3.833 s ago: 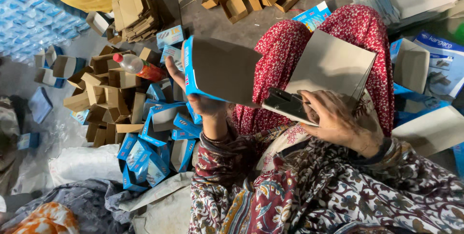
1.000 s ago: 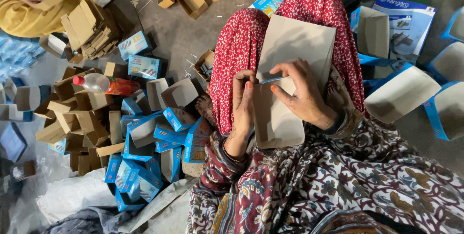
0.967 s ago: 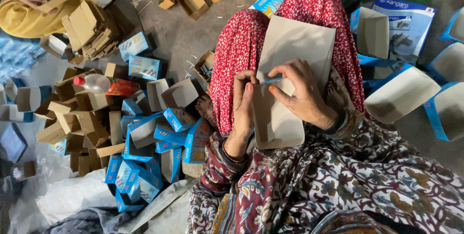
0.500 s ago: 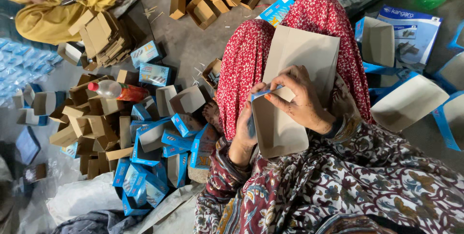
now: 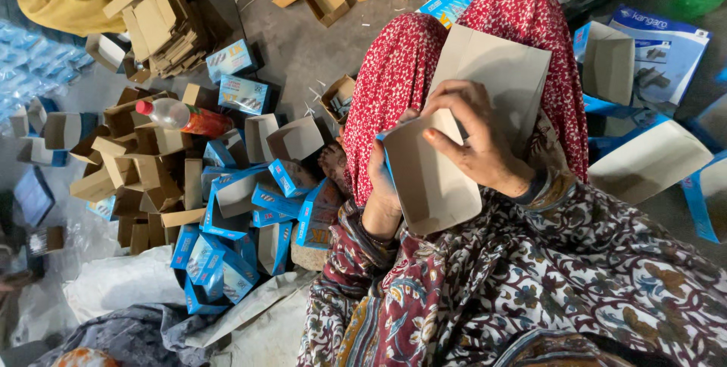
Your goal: The person sits on the floor and assembles small cardboard boxes by folding the flaps and securing them with a stapler. They handle flat cardboard pieces, fold them into box shapes, and staple the edges to complete the assembly.
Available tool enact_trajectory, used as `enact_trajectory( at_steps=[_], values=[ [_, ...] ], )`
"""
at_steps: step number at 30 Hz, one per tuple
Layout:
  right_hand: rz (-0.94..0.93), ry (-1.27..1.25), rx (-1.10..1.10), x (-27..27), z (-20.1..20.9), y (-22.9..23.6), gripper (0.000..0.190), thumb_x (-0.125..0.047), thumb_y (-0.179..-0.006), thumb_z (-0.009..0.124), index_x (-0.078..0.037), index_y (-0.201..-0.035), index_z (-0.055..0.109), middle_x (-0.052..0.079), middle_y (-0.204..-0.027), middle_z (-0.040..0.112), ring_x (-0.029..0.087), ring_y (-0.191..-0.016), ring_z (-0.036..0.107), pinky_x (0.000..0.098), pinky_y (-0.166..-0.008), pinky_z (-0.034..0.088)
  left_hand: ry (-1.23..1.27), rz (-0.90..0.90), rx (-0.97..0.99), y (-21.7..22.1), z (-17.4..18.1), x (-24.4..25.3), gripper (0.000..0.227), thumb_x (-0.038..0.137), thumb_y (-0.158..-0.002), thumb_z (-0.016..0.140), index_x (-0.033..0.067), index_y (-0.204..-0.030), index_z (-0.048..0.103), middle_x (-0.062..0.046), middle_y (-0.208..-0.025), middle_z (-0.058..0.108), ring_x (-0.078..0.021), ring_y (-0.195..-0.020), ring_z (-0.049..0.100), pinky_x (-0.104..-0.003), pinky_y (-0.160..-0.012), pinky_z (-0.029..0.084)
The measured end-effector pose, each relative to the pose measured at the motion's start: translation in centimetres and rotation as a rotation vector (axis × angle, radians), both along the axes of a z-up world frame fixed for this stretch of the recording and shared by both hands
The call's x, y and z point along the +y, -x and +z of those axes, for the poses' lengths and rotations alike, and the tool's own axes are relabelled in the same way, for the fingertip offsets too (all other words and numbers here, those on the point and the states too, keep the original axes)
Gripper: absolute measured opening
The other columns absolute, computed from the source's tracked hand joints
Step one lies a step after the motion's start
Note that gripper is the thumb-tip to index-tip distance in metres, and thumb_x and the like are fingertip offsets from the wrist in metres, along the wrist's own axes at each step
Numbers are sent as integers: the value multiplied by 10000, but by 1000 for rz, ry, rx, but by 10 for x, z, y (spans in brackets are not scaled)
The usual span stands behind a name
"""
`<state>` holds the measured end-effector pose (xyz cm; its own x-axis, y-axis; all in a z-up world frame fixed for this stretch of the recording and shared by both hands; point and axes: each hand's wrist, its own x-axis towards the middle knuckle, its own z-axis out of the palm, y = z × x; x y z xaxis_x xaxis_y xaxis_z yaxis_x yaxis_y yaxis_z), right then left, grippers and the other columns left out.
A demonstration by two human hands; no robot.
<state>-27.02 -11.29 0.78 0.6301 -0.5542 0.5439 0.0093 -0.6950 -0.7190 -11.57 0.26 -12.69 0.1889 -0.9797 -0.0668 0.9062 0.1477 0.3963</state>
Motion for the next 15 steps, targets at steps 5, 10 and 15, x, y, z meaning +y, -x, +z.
enact_trajectory(
  at_steps=[5, 10, 15],
  values=[
    [-35, -73, 21, -12, -20, 28, 262, -144, -983, 721, -70, -1207, 606, 101, -1305, 543, 261, -1193, 521, 408, -1025, 468, 27, 154, 137, -23, 36, -4, 847, 737, -968, 482, 89, -1514, 482, -128, -1471, 569, -315, -1317, 573, -469, -1116, 473],
    [152, 293, 463, -12, -60, 41, 626, -452, -858, 670, -71, -1333, 525, 172, -1354, 506, 343, -1271, 476, 535, -1066, 375, 94, 274, 124, -50, 47, -3, 819, 728, -983, 477, 86, -1490, 524, -126, -1456, 580, -321, -1302, 584, -465, -1100, 492],
    [189, 353, 846, -10, -81, 52, 933, -745, -815, 504, -227, -1575, 347, 164, -1480, 385, 366, -1359, 349, 583, -1104, 236, 236, 248, 226, -56, 68, -5, 809, 719, -1012, 516, 66, -1488, 532, -124, -1442, 585, -309, -1278, 594, -449, -1105, 490]
  ],
)
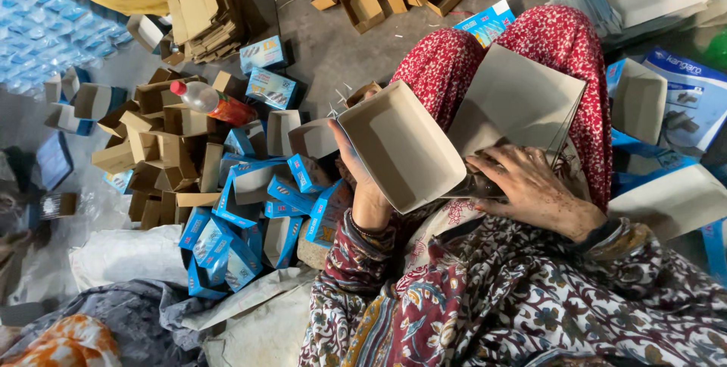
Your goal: The person sits on the floor and assembles small cardboard boxes by folding the flaps and securing them with a stapler. They handle flat cardboard pieces, fold them into box shapes, and staple the edges to complete the assembly.
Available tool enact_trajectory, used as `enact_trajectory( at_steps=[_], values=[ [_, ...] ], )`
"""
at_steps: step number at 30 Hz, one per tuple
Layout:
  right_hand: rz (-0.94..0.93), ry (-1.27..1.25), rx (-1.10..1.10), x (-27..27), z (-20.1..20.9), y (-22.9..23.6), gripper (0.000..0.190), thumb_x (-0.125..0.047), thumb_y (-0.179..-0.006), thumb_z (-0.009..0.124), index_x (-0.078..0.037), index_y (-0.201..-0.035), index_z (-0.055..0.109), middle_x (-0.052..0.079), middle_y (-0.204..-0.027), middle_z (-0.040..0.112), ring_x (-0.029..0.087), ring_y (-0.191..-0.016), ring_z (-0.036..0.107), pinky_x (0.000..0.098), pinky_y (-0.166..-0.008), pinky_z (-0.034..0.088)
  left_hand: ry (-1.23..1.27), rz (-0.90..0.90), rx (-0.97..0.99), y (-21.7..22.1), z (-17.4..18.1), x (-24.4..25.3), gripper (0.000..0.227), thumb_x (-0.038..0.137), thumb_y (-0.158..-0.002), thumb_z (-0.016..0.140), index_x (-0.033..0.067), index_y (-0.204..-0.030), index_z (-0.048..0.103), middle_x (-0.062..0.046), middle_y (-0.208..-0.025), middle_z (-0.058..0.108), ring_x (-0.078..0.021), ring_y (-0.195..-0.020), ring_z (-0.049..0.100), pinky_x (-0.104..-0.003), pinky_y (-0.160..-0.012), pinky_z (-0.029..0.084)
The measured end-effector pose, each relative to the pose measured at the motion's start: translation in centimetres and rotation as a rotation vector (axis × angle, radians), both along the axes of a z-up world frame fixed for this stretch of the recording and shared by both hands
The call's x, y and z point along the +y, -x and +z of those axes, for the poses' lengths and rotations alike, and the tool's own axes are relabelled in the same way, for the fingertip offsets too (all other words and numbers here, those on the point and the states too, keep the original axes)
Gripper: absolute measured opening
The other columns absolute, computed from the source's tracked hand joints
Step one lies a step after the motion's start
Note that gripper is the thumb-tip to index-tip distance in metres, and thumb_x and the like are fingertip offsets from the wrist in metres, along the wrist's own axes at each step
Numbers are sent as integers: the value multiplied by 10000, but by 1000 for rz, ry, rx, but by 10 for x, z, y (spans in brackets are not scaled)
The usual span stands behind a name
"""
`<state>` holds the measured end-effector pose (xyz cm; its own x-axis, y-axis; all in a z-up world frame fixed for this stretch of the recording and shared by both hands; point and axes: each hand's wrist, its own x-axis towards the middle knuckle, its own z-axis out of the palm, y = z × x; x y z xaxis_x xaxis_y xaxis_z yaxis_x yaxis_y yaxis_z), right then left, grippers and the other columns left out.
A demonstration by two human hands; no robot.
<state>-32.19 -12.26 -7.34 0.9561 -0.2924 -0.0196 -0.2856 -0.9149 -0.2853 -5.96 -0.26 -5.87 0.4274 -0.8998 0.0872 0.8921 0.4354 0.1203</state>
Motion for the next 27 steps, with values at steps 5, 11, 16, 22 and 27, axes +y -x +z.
enact_trajectory(
  at_steps=[5, 11, 16, 22, 27],
  values=[
    [126, -71, -92, -15, 7, -1, 788, -476, -848, 618, -194, -1541, 371, 154, -1426, 441, 368, -1319, 411, 553, -1093, 318, -111, 85, -146, -1, 28, 4, 813, 700, -960, 561, 67, -1469, 521, -90, -1459, 570, -270, -1310, 576, -426, -1134, 473],
    [103, -24, 41, -11, 20, -10, 859, -301, -752, 722, -193, -1536, 388, 134, -1422, 450, 358, -1310, 421, 526, -1077, 354, 13, 143, -322, -11, 40, 19, 786, 674, -970, 605, 109, -1498, 464, -113, -1424, 584, -292, -1315, 567, -460, -1135, 467],
    [39, -76, 152, -18, 10, -15, 847, -316, -695, 796, -153, -1444, 435, 111, -1384, 495, 308, -1283, 469, 536, -1087, 364, 42, 208, -376, -22, 42, 28, 729, 645, -963, 642, 115, -1434, 473, -108, -1396, 592, -277, -1315, 574, -434, -1136, 478],
    [-44, -636, 31, -38, -20, 0, 872, -376, -700, 798, -109, -1447, 435, 98, -1256, 604, 214, -1153, 621, 385, -996, 508, -24, 343, -710, -35, 55, 36, 800, 677, -954, 680, 20, -1363, 481, -128, -1325, 498, -261, -1243, 572, -408, -1043, 501],
    [234, -1710, -312, -29, -9, 16, 919, -466, -876, 726, 40, -1576, 412, 147, -1046, 628, 213, -881, 610, 383, -787, 534, -108, 338, -971, -25, 65, 35, 786, 693, -831, 752, 81, -1255, 502, -210, -1507, 435, -320, -1357, 512, -461, -1117, 487]
  ],
)
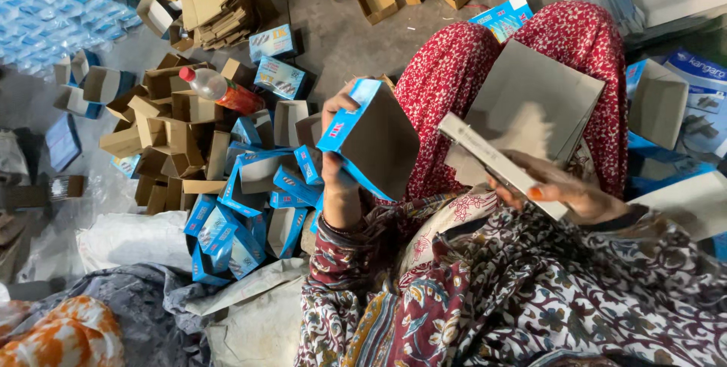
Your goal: The person sits on the floor and assembles small cardboard boxes by folding the flaps and securing them with a stapler. They handle flat cardboard pieces, fold them into box shapes, and staple the edges to complete the assembly.
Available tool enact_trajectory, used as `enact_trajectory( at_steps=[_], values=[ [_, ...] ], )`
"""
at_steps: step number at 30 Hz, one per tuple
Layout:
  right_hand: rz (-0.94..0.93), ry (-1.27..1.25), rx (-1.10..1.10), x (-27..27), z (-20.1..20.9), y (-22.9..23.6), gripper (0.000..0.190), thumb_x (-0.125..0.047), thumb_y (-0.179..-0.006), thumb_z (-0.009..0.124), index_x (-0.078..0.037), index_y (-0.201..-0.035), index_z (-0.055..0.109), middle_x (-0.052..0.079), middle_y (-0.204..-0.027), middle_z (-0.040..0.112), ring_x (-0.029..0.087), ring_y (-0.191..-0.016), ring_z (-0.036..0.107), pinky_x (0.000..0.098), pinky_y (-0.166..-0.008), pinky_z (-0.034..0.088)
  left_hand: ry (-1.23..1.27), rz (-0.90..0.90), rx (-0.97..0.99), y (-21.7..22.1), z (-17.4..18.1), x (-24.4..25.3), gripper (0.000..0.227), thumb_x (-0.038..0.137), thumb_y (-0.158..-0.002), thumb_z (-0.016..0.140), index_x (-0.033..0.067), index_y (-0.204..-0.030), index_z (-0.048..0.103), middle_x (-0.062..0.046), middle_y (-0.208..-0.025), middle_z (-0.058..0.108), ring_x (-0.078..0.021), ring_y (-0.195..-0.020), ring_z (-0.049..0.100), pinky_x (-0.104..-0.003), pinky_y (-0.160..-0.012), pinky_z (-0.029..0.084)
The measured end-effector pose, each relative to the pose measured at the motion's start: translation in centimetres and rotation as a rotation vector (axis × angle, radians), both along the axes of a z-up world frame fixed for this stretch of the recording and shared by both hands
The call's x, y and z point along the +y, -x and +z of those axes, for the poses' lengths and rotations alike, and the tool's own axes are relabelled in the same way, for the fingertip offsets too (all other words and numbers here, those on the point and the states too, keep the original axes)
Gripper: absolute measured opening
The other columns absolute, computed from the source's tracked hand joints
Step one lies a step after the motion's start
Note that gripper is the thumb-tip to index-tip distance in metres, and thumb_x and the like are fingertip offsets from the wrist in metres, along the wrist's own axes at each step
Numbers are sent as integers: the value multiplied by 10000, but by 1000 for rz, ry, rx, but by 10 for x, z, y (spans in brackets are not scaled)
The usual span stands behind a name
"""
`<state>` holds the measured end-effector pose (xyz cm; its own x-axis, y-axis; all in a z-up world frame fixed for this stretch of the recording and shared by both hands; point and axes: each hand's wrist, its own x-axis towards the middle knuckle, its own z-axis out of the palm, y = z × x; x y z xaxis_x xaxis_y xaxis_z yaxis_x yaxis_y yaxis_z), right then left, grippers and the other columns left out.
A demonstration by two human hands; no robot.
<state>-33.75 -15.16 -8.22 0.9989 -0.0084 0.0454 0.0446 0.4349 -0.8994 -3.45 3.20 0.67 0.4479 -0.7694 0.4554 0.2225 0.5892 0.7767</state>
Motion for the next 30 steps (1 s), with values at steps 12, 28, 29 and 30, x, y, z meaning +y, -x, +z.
enact_trajectory(
  at_steps=[12, 28, 29, 30],
  values=[
    [47, -211, -31, 57, 50, -8, 932, -411, -752, 741, -48, -1499, 319, 97, -1125, 571, 191, -922, 558, 391, -754, 520, -176, -21, -618, 10, -4, 1, 848, 798, -725, 748, 119, -1219, 628, -201, -1542, 429, -328, -1394, 455, -475, -1197, 380],
    [-125, -97, -59, 65, 28, -14, 680, -186, -851, 612, -33, -1470, 374, 115, -1099, 621, 161, -878, 619, 341, -765, 559, -250, 79, -946, 20, 4, -3, 815, 712, -626, 819, 141, -1186, 660, -197, -1490, 484, -351, -1386, 480, -498, -1192, 365],
    [-139, -103, -56, 67, 25, -14, 645, -173, -861, 577, -58, -1460, 369, 94, -1106, 617, 143, -898, 617, 329, -776, 562, -263, 73, -960, 21, 5, -2, 814, 709, -634, 821, 140, -1191, 657, -196, -1497, 477, -358, -1395, 470, -502, -1203, 351],
    [-152, -110, -54, 68, 23, -14, 612, -161, -870, 542, -82, -1450, 364, 72, -1113, 613, 125, -918, 615, 317, -787, 565, -277, 66, -973, 21, 6, -2, 812, 707, -641, 823, 139, -1196, 654, -195, -1503, 470, -365, -1404, 459, -506, -1214, 336]
  ],
)
